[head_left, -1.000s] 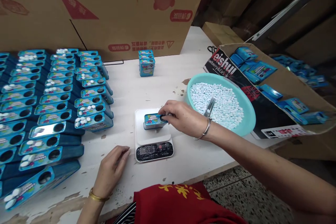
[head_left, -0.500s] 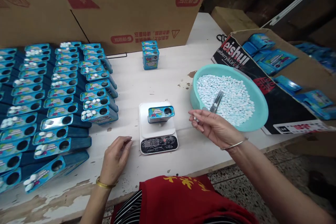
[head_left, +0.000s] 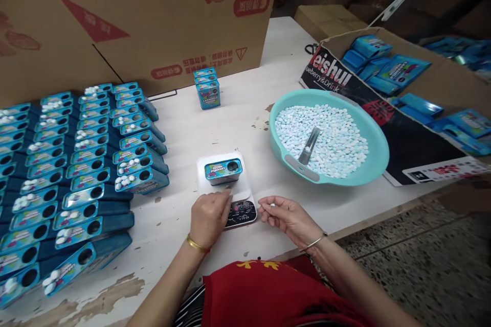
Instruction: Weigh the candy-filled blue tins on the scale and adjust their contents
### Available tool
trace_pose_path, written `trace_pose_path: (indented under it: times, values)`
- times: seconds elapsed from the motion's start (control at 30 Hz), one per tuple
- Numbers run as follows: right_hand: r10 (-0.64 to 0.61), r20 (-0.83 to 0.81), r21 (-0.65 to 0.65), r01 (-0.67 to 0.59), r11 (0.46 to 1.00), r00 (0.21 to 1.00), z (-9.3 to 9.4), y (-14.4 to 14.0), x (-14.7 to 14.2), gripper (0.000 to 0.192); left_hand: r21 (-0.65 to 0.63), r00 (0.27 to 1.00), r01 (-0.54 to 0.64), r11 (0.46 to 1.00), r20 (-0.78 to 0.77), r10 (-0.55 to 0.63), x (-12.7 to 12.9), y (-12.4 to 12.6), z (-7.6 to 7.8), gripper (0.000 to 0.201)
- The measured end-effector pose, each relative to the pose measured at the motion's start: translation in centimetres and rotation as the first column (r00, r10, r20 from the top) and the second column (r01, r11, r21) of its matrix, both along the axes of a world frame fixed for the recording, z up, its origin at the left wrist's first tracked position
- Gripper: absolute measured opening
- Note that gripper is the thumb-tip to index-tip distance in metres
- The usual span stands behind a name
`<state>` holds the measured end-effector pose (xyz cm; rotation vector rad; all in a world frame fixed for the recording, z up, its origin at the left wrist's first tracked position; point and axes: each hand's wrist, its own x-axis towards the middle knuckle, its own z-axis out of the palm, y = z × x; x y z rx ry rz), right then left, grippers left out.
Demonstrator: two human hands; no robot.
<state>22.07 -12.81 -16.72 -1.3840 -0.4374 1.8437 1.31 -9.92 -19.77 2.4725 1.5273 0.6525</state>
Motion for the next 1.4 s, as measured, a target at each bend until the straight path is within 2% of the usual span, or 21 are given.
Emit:
trace_pose_path:
  times: [0.17, 0.3, 0.33, 0.4, 0.47, 0.5, 0.53, 0.57, 0.63, 0.7, 0.73, 0.77, 0.83, 0.93, 1.0, 1.03, 1.1, 1.17, 1.23, 1.3, 1.4]
  values:
    - [0.009, -0.048, 0.004, -0.009, 1.0, 0.999, -0.5, -0.3, 0.1, 0.033, -0.024, 0.994, -0.052, 0.998, -0.102, 0.05, 0.7, 1.4, -0.3, 0.027]
    - [0.009, -0.135, -0.027, -0.012, 1.0, 0.991, -0.9, -0.6, -0.7, 0.032, -0.013, 0.996, -0.041, 0.999, -0.083, 0.04, 1.1, 0.7, 0.9, 0.027]
    - [-0.003, -0.183, -0.043, -0.005, 0.999, 0.983, -0.9, -0.6, -1.1, 0.032, -0.025, 0.999, 0.008, 1.0, -0.038, -0.009, 1.4, 0.2, 1.5, 0.025]
    - [-0.031, -0.308, -0.088, 0.004, 0.996, 0.951, -1.0, -0.8, -1.8, 0.034, -0.05, 0.98, 0.181, 0.982, 0.097, -0.176, 2.1, -1.1, 3.2, 0.018]
    - [-0.047, -0.413, -0.136, -0.011, 0.991, 0.909, -1.0, -1.1, -2.5, 0.037, -0.035, 0.912, 0.353, 0.935, 0.235, -0.336, 2.4, -2.0, 4.8, 0.022]
    - [-0.046, -0.437, -0.147, -0.021, 0.989, 0.898, -1.0, -1.2, -2.6, 0.037, -0.011, 0.889, 0.383, 0.924, 0.277, -0.365, 2.3, -2.2, 5.5, 0.025]
    - [-0.039, -0.434, -0.154, -0.031, 0.988, 0.9, -1.0, -1.3, -2.7, 0.037, 0.021, 0.885, 0.361, 0.932, 0.306, -0.35, 1.9, -2.1, 6.0, 0.026]
    - [-0.029, -0.411, -0.157, -0.039, 0.987, 0.911, -1.0, -1.5, -2.6, 0.036, 0.058, 0.897, 0.289, 0.956, 0.331, -0.292, 1.3, -1.8, 6.4, 0.025]
    - [-0.024, -0.338, -0.169, -0.035, 0.985, 0.941, -0.9, -1.7, -2.1, 0.036, 0.101, 0.914, 0.041, 0.994, 0.397, -0.078, -0.4, -0.7, 6.7, 0.019]
    - [-0.049, -0.277, -0.18, -0.002, 0.984, 0.96, -0.8, -1.8, -1.4, 0.036, 0.085, 0.858, -0.204, 0.975, 0.495, 0.136, -2.3, 0.8, 6.5, 0.017]
    - [-0.069, -0.257, -0.176, 0.023, 0.984, 0.964, -0.8, -1.8, -1.1, 0.036, 0.051, 0.818, -0.268, 0.962, 0.54, 0.2, -3.1, 1.5, 6.2, 0.02]
    - [-0.089, -0.242, -0.162, 0.051, 0.985, 0.966, -0.8, -1.8, -0.8, 0.036, 0.015, 0.786, -0.29, 0.957, 0.574, 0.229, -3.7, 2.1, 6.0, 0.024]
    - [-0.116, -0.22, -0.135, 0.087, 0.987, 0.969, -0.9, -1.8, -0.3, 0.037, -0.05, 0.77, -0.23, 0.972, 0.601, 0.213, -4.4, 3.2, 5.2, 0.039]
    - [-0.138, -0.207, -0.135, 0.112, 0.985, 0.968, -1.0, -1.7, -0.2, 0.04, -0.133, 0.811, -0.074, 0.988, 0.569, 0.137, -4.2, 4.3, 3.4, 0.07]
    - [-0.144, -0.217, -0.137, 0.116, 0.984, 0.966, -1.1, -1.5, -0.6, 0.039, -0.189, 0.822, 0.022, 0.982, 0.562, 0.09, -3.5, 4.9, 2.1, 0.081]
    - [-0.141, -0.226, -0.132, 0.113, 0.985, 0.964, -1.0, -1.2, -0.8, 0.038, -0.215, 0.819, 0.065, 0.974, 0.569, 0.07, -3.2, 5.2, 1.5, 0.082]
    - [-0.13, -0.245, -0.112, 0.105, 0.988, 0.961, -0.7, -0.6, -1.5, 0.039, -0.235, 0.81, 0.121, 0.964, 0.585, 0.041, -2.4, 5.7, 1.0, 0.072]
    - [-0.131, -0.27, -0.096, 0.109, 0.989, 0.954, -0.1, 0.2, -2.2, 0.041, -0.17, 0.836, 0.139, 0.976, 0.548, -0.024, -1.9, 5.8, 1.5, 0.049]
    - [-0.148, -0.312, -0.094, 0.124, 0.988, 0.939, 0.6, 1.0, -2.8, 0.04, -0.011, 0.897, 0.186, 0.983, 0.41, -0.165, -1.6, 5.6, 3.0, 0.032]
    - [-0.179, -0.363, -0.098, 0.153, 0.983, 0.915, 1.3, 1.9, -3.4, 0.038, 0.167, 0.934, 0.263, 0.95, 0.201, -0.294, -1.5, 5.1, 4.7, 0.032]
    - [-0.22, -0.406, -0.113, 0.19, 0.975, 0.887, 2.0, 2.9, -4.2, 0.038, 0.317, 0.944, 0.321, 0.892, -0.033, -0.328, -1.7, 4.6, 5.9, 0.034]
